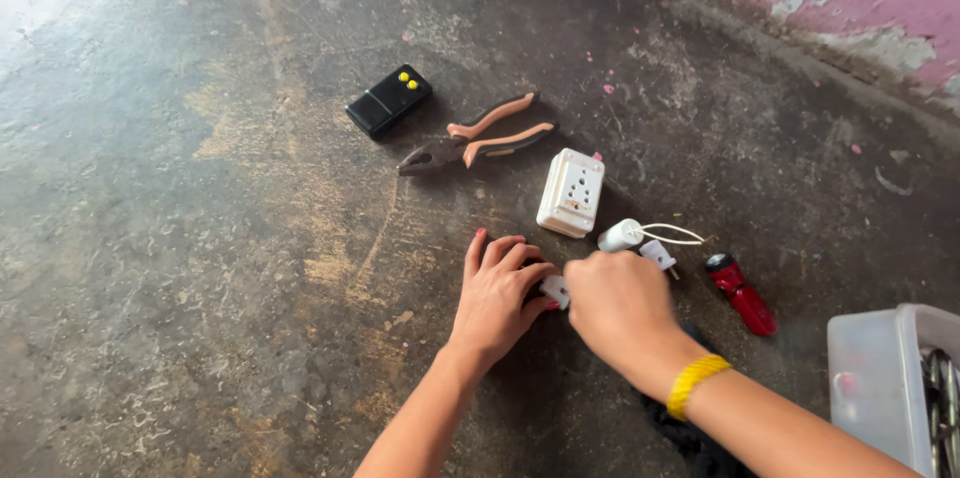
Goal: The person disassembles a white electrical plug, adjusts the internal wires, and reassembles the plug using a screwdriver. They repeat this process for a second plug.
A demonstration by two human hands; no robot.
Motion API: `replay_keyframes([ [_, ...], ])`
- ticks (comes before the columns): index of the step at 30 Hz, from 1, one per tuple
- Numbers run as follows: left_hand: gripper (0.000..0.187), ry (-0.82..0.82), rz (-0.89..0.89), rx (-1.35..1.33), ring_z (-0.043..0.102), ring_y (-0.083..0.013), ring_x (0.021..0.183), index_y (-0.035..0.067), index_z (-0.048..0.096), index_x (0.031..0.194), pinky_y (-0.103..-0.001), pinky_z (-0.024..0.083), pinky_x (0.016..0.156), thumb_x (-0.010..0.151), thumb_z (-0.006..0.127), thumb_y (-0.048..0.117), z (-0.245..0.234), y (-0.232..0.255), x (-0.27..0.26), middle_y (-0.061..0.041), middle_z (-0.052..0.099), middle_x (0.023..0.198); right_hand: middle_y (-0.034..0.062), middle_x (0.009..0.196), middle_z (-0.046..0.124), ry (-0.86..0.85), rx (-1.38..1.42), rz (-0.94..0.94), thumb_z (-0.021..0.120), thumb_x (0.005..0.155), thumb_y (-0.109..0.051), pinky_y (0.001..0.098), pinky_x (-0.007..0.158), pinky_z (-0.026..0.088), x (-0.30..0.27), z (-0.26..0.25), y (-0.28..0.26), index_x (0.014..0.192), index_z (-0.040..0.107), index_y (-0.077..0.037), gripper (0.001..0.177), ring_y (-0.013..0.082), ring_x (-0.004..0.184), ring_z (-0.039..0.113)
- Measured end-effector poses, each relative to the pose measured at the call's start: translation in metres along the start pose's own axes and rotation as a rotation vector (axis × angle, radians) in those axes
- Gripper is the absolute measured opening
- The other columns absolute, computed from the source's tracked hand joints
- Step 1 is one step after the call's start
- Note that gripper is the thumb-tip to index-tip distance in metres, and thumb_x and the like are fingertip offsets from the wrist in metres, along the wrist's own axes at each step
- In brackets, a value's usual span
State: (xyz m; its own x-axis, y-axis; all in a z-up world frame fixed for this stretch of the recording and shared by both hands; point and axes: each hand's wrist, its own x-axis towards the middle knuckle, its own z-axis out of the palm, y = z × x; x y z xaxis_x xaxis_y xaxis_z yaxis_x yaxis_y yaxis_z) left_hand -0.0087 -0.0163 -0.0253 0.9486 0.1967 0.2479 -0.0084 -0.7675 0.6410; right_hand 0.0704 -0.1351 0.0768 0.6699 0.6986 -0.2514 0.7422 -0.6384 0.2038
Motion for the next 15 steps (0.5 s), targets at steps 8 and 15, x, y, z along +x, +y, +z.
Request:
replay_keyframes([
  [8, 0.064, 0.225, 0.051, 0.089, 0.048, -0.0319, 0.132, 0.010, 0.056, 0.139, -0.058, 0.023, 0.120, 0.076, 0.070, 0.007, -0.010, 0.006, 0.007, -0.013, 0.056, 0.134, 0.0079, 0.078, 0.081, -0.052, 0.802, 0.504, 0.073, 0.086, -0.033, 0.0356, 0.067, 0.054, -0.026, 0.025, 0.065, 0.106, 0.082, -0.020, 0.025, 0.0197, 0.073, 0.075],
  [15, 0.034, 0.277, -0.339, -0.142, 0.053, -0.0313, 0.112, 0.005, 0.059, 0.115, -0.048, 0.033, 0.101, 0.084, 0.071, 0.012, 0.016, 0.053, -0.037, -0.012, 0.058, 0.114, 0.0115, 0.080, 0.078, -0.101, 0.870, 0.495, 0.071, 0.093, -0.032, 0.0367, 0.068, 0.055, -0.027, 0.058, 0.062, 0.122, 0.073, -0.020, 0.032, 0.0224, 0.072, 0.073],
])
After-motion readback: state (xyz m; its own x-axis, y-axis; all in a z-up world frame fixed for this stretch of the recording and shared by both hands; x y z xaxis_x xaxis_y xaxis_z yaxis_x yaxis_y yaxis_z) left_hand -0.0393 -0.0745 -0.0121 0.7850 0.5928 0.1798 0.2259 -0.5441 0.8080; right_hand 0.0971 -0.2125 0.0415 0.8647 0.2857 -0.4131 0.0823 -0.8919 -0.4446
